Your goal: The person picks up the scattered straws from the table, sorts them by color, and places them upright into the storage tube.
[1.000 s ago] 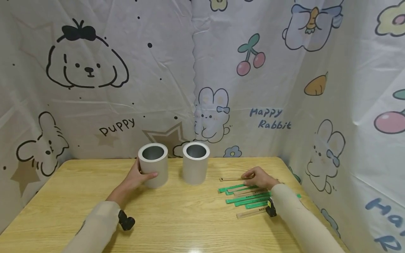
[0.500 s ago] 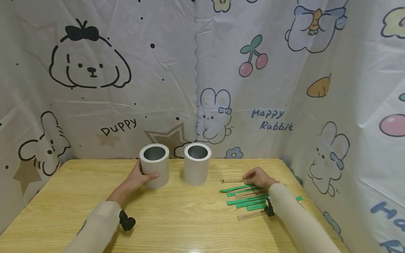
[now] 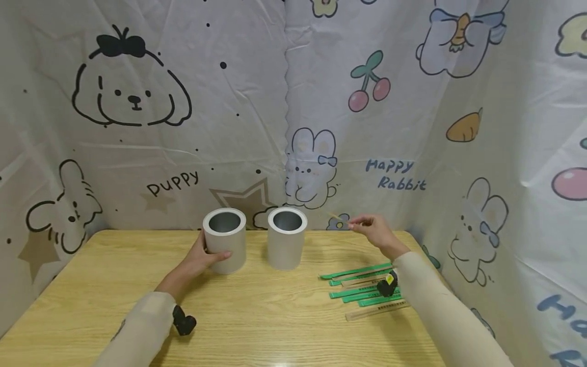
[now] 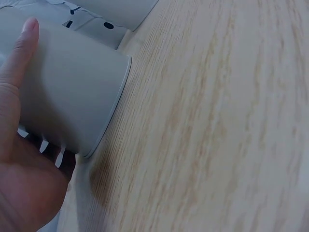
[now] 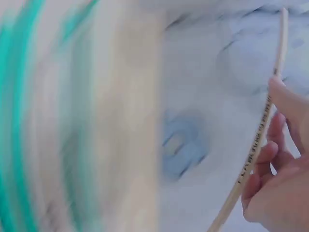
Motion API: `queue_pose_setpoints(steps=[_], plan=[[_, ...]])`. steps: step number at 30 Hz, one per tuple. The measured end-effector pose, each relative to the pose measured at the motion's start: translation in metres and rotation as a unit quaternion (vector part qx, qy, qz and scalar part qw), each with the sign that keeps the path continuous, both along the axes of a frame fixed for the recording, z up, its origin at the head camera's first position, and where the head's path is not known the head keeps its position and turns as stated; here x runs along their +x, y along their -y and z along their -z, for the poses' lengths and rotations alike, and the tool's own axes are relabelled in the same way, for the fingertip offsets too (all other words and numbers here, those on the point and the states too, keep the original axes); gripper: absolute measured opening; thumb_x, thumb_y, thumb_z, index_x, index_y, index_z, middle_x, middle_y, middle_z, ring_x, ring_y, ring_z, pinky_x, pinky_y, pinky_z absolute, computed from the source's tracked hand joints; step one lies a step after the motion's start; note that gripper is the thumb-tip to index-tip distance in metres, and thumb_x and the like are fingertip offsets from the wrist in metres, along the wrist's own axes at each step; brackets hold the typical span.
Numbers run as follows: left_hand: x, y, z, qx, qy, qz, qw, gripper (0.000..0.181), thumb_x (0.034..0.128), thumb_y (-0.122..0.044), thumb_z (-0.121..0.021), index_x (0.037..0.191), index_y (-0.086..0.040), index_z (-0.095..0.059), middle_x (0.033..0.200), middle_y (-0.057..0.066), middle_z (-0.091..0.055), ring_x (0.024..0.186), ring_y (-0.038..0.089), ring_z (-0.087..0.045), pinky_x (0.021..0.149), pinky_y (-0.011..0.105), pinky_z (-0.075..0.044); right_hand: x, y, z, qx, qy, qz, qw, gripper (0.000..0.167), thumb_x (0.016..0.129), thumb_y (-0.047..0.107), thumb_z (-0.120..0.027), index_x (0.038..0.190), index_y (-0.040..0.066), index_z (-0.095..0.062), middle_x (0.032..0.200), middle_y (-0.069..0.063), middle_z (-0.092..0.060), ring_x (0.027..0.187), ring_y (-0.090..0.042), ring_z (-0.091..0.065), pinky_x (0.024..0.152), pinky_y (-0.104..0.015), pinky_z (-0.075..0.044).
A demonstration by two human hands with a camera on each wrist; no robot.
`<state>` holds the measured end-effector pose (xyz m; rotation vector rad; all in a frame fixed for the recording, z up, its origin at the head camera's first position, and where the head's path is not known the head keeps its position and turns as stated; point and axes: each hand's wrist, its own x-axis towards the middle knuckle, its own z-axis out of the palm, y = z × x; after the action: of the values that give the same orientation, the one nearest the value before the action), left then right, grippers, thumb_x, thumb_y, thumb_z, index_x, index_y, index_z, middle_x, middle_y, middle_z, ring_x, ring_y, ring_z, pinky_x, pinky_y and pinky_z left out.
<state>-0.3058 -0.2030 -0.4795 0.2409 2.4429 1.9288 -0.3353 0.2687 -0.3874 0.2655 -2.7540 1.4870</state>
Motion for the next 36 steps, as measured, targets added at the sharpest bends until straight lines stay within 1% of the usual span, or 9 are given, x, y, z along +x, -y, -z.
queue_pose_setpoints(steps=[3, 6, 10, 15, 20, 24, 27, 31, 36], plan=[[0.000, 0.001, -0.001, -0.005, -0.004, 0.003, 1.0000, 0.108, 0.0850, -0.015, -0.081, 0.162, -0.013, -0.005, 0.161, 0.023, -0.026, 0.148, 0.045, -0.028, 0.121, 0.062, -0.023, 0.004, 0.030, -0.033, -0.090, -0.003, 0.008, 0.9959, 0.034, 0.099, 0.024, -0.066, 0.125, 0.002, -0.068, 0.109, 0.006, -0.066, 0.099, -0.008, -0.056, 0.095, -0.031, -0.045], [-0.001, 0.001, -0.002, -0.004, -0.006, 0.005, 1.0000, 0.108, 0.0849, -0.015, -0.081, 0.162, -0.013, -0.006, 0.160, 0.024, -0.027, 0.148, 0.045, -0.028, 0.121, 0.063, -0.024, 0.009, 0.072, -0.062, -0.207, -0.001, 0.007, 0.9782, 0.015, 0.101, 0.018, -0.063, 0.112, 0.016, -0.074, 0.098, 0.014, -0.065, 0.096, -0.004, -0.056, 0.094, -0.026, -0.043], [-0.002, 0.002, -0.002, -0.001, -0.008, 0.005, 1.0000, 0.107, 0.0840, -0.014, -0.082, 0.161, -0.012, -0.007, 0.160, 0.023, -0.027, 0.149, 0.046, -0.027, 0.121, 0.064, -0.023, 0.014, 0.135, -0.088, -0.373, 0.012, -0.025, 0.9275, 0.036, 0.103, 0.006, -0.056, 0.082, 0.029, -0.073, 0.082, 0.015, -0.064, 0.079, -0.004, -0.053, 0.078, -0.021, -0.040], [-0.002, 0.000, 0.000, -0.007, -0.014, 0.016, 0.9998, 0.108, 0.0837, -0.015, -0.083, 0.161, -0.011, -0.007, 0.161, 0.024, -0.026, 0.150, 0.048, -0.025, 0.121, 0.066, -0.021, 0.018, 0.203, -0.098, -0.508, 0.050, -0.060, 0.8576, 0.045, 0.103, 0.002, -0.052, 0.075, 0.029, -0.073, 0.075, 0.014, -0.064, 0.070, -0.003, -0.050, 0.070, -0.019, -0.036], [-0.001, -0.001, 0.000, -0.004, -0.025, 0.016, 0.9995, 0.106, 0.0843, -0.013, -0.081, 0.161, -0.013, -0.008, 0.160, 0.023, -0.027, 0.148, 0.047, -0.027, 0.120, 0.066, -0.023, 0.022, 0.257, -0.095, -0.557, 0.069, -0.087, 0.8234, 0.043, 0.104, 0.002, -0.051, 0.078, 0.029, -0.072, 0.077, 0.014, -0.063, 0.069, -0.003, -0.048, 0.070, -0.020, -0.035], [-0.001, -0.001, 0.000, 0.005, -0.035, 0.021, 0.9992, 0.105, 0.0852, -0.012, -0.080, 0.161, -0.014, -0.008, 0.160, 0.023, -0.027, 0.148, 0.048, -0.028, 0.119, 0.067, -0.023, 0.019, 0.287, -0.083, -0.561, 0.074, -0.076, 0.8209, 0.038, 0.102, 0.003, -0.055, 0.078, 0.028, -0.072, 0.076, 0.014, -0.062, 0.069, -0.002, -0.048, 0.069, -0.020, -0.035], [0.000, -0.001, -0.001, 0.004, -0.034, 0.027, 0.9991, 0.104, 0.0862, -0.013, -0.079, 0.161, -0.015, -0.007, 0.160, 0.023, -0.027, 0.148, 0.047, -0.028, 0.119, 0.067, -0.024, 0.016, 0.299, -0.069, -0.547, 0.075, -0.057, 0.8318, 0.030, 0.100, 0.003, -0.059, 0.083, 0.024, -0.072, 0.077, 0.013, -0.064, 0.070, -0.002, -0.051, 0.070, -0.019, -0.038], [0.000, -0.002, -0.001, 0.001, -0.025, 0.028, 0.9993, 0.104, 0.0867, -0.015, -0.079, 0.161, -0.017, -0.006, 0.160, 0.022, -0.027, 0.148, 0.046, -0.028, 0.120, 0.066, -0.024, 0.015, 0.302, -0.050, -0.483, 0.087, -0.033, 0.8705, 0.014, 0.098, 0.008, -0.064, 0.106, 0.011, -0.076, 0.090, 0.010, -0.069, 0.078, -0.004, -0.053, 0.078, -0.024, -0.039], [0.003, 0.000, -0.002, -0.002, -0.019, 0.026, 0.9995, 0.107, 0.0861, -0.015, -0.080, 0.162, -0.017, -0.004, 0.161, 0.022, -0.025, 0.149, 0.047, -0.025, 0.120, 0.067, -0.023, 0.019, 0.287, -0.039, -0.367, 0.104, -0.050, 0.9230, 0.032, 0.099, 0.020, -0.066, 0.130, 0.009, -0.068, 0.114, 0.007, -0.068, 0.094, -0.007, -0.052, 0.092, -0.032, -0.042]])
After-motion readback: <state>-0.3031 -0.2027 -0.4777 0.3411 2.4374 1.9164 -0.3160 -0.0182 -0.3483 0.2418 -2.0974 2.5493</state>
